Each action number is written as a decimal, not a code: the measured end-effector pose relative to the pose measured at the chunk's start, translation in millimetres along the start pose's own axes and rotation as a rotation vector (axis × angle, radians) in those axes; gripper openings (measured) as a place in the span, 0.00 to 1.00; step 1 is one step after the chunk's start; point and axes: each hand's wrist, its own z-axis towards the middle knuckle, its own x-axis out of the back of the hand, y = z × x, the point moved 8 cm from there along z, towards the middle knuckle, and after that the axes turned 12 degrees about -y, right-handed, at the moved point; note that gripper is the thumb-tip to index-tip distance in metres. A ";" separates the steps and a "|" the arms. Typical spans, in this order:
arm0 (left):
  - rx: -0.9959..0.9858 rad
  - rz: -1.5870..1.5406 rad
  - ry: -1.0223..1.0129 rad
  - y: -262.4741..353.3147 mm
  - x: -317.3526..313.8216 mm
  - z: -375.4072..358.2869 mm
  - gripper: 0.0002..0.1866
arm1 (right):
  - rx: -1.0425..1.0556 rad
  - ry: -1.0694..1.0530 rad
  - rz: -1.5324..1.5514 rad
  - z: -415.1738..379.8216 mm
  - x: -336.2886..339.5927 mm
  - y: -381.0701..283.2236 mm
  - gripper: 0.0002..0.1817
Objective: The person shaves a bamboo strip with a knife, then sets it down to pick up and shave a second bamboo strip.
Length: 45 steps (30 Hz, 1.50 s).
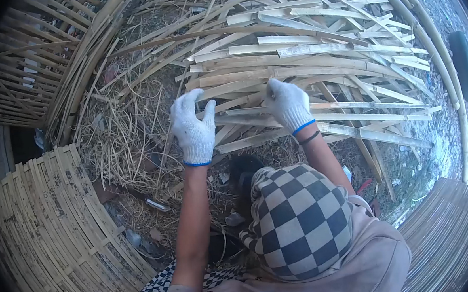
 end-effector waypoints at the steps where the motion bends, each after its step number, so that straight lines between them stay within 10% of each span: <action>1: -0.070 0.057 0.036 12.9 3.7 11.4 0.22 | -0.003 0.082 0.011 4.8 15.6 13.6 0.06; 15: -0.290 0.239 -0.631 12.2 -85.9 110.5 0.23 | 0.105 0.311 -0.221 -1.9 66.8 38.3 0.36; 21: -0.519 0.545 -0.353 -14.1 -0.3 103.6 0.22 | 0.237 0.335 -0.246 4.0 80.5 7.9 0.33; 31: -0.319 0.684 -0.315 -104.9 189.9 8.0 0.17 | 0.551 0.088 -0.225 17.7 48.2 -105.4 0.10; 39: 0.297 0.582 -0.215 -187.0 391.3 -174.2 0.11 | 1.043 -0.261 -0.340 -51.4 33.4 -320.6 0.13; 45: 0.605 0.565 0.171 -118.2 521.1 -340.4 0.07 | 1.533 -0.241 -0.338 -109.8 49.2 -460.8 0.19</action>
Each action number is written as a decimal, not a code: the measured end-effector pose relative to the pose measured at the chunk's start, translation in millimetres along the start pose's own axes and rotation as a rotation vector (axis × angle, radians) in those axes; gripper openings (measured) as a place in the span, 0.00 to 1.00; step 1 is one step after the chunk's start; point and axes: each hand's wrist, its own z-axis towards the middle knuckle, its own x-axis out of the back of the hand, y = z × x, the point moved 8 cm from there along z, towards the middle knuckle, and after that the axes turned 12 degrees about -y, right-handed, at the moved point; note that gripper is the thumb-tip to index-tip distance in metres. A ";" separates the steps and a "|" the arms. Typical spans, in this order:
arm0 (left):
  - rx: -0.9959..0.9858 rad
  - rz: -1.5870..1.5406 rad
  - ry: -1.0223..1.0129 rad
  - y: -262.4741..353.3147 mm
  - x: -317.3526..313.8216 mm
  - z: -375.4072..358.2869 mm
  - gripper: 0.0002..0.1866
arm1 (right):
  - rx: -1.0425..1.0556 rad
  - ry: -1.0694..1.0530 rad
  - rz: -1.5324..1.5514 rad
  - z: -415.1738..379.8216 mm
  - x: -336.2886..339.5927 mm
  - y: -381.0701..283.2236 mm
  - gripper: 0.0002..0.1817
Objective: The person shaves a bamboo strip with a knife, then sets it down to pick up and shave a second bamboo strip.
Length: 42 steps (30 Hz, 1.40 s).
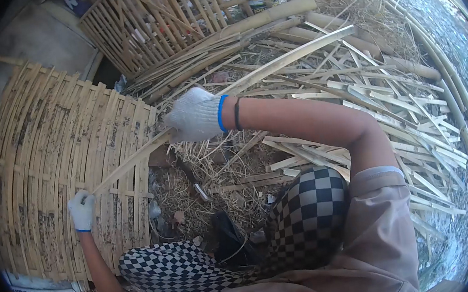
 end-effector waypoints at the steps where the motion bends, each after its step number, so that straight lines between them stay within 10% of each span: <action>1: 0.060 -0.042 0.109 -12.2 24.1 -26.5 0.07 | 0.030 -0.031 -0.045 18.9 10.2 -13.2 0.20; 9: 0.723 -0.504 -0.058 -66.4 121.1 -231.5 0.07 | 0.203 0.253 -0.062 133.3 11.6 -114.8 0.16; 12: 0.687 -0.571 -0.010 -70.8 124.1 -280.3 0.09 | 0.119 0.585 0.008 114.4 11.2 -126.0 0.16; 22: 0.040 -1.200 0.510 -76.9 158.7 -358.4 0.49 | -0.009 0.180 0.222 119.4 -65.4 -100.0 0.16; 25: 0.299 -0.739 0.566 -94.9 171.9 -354.6 0.50 | -0.174 0.097 0.426 113.1 -84.4 -82.0 0.19; 32: -0.011 -1.300 0.178 -3.1 68.8 -211.4 0.34 | -0.180 0.287 0.197 97.5 -67.5 -132.7 0.12; 37: 0.235 -1.023 0.577 28.3 41.3 -154.1 0.27 | -0.108 0.302 0.119 89.9 -60.8 -147.6 0.11; 42: 0.119 -0.987 -0.316 78.0 -24.8 -138.2 0.22 | -0.066 0.314 0.106 78.0 -51.7 -153.0 0.10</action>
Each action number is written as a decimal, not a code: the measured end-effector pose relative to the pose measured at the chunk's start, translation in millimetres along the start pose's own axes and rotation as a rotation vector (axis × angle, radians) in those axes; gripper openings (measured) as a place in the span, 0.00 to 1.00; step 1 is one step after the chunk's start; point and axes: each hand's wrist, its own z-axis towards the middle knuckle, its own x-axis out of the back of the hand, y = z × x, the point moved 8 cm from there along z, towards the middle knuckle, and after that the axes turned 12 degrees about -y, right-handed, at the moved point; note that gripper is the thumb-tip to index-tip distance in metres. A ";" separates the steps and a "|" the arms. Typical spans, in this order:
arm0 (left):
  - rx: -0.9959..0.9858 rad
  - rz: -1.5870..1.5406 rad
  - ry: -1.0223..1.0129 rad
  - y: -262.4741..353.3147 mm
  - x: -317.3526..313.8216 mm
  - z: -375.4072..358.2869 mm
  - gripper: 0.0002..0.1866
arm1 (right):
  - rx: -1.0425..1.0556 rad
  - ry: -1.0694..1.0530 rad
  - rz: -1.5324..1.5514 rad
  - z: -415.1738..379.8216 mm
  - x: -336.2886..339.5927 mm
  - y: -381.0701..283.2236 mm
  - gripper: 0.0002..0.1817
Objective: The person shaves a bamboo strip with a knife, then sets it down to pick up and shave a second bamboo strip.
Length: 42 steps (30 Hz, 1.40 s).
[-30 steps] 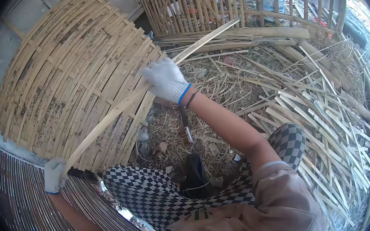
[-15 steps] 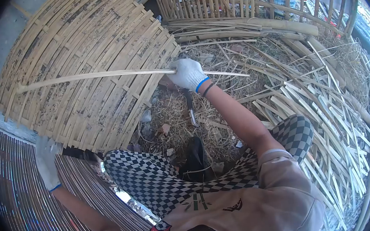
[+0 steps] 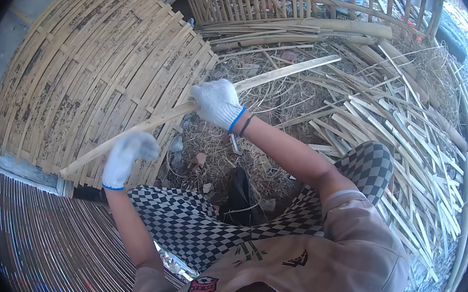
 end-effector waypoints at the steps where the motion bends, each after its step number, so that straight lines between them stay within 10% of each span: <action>1: 0.144 0.040 -0.203 -16.8 -21.5 0.5 0.23 | 0.004 -0.003 0.032 0.2 -2.2 0.3 0.10; 2: 0.287 0.079 -0.404 -34.2 -42.1 -5.6 0.24 | 0.012 -0.006 0.065 0.1 -4.8 -1.1 0.11; 5: -0.058 0.098 -0.117 -47.8 -29.3 -6.9 0.28 | 0.042 -0.023 0.096 0.6 0.3 -14.0 0.12; 8: -0.514 -0.999 0.233 -56.3 17.0 -11.0 0.36 | 0.053 -0.032 0.108 -2.5 4.6 -21.1 0.12; 13: -0.773 -1.151 0.730 -30.8 77.6 -58.0 0.34 | 0.093 -0.061 0.052 -1.6 -5.0 -24.7 0.13; 16: -1.088 -1.143 0.213 9.2 88.1 -56.4 0.36 | 0.129 0.066 0.019 0.3 2.9 -24.0 0.11; 25: -1.124 -0.800 0.717 62.3 154.6 -113.2 0.36 | -0.166 0.156 -0.204 -1.6 -27.0 123.6 0.07; 31: -0.988 -0.675 1.025 67.2 185.0 -133.7 0.35 | -0.899 -0.264 -0.258 -43.4 -46.3 266.6 0.24; 38: -0.918 -0.773 1.148 62.7 169.8 -108.5 0.36 | -0.454 -0.112 -0.084 -7.4 -16.2 183.3 0.26; 42: -0.914 -0.821 0.892 62.3 157.0 -63.0 0.38 | 0.034 0.054 0.018 6.9 0.3 61.5 0.36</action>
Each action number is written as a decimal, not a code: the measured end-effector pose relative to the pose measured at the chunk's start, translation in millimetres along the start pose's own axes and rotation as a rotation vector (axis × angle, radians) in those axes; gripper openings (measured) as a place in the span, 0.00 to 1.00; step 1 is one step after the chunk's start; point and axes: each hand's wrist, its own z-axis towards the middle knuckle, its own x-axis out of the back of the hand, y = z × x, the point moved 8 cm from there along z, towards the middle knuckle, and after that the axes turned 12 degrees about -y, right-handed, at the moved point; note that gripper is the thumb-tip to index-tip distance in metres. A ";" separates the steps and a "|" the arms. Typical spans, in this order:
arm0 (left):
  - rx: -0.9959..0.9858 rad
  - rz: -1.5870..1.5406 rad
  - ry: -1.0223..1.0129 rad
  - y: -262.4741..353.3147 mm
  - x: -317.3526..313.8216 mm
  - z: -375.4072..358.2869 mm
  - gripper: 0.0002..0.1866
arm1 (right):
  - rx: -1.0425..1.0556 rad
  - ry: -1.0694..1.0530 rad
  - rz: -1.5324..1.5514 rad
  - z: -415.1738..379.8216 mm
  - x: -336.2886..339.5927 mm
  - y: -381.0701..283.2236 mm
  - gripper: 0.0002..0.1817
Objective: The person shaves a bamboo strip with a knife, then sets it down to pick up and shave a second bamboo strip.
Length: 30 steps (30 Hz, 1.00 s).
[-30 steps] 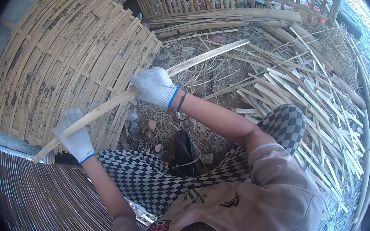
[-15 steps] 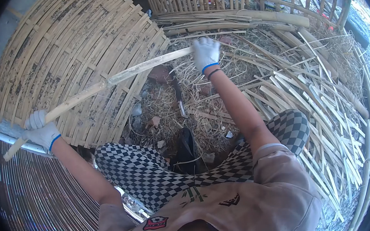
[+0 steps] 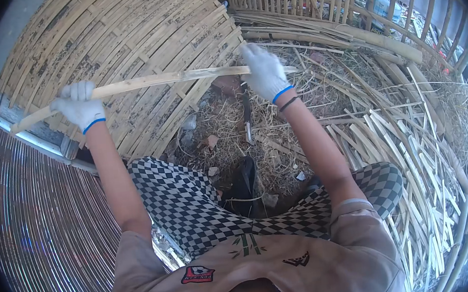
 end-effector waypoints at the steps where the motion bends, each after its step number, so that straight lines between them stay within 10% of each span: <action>1: 0.025 -0.022 -0.001 -14.7 -11.8 -4.3 0.38 | 0.094 0.083 0.009 0.6 1.1 -29.6 0.29; 12: 0.244 0.053 -0.048 -122.2 -84.4 -42.2 0.18 | 0.079 0.160 0.183 50.8 -7.6 -61.7 0.26; 17: 0.112 -0.010 -0.076 -93.9 -72.1 27.7 0.17 | -0.396 0.121 0.018 49.8 -8.7 -24.9 0.39; 24: -0.070 0.096 -0.085 -48.7 -51.6 58.0 0.21 | -0.366 -0.708 0.181 -31.6 -219.8 8.8 0.37; 30: -0.081 0.022 -0.049 -75.4 -12.3 60.6 0.20 | -0.711 -0.699 0.262 -117.8 -326.1 6.1 0.45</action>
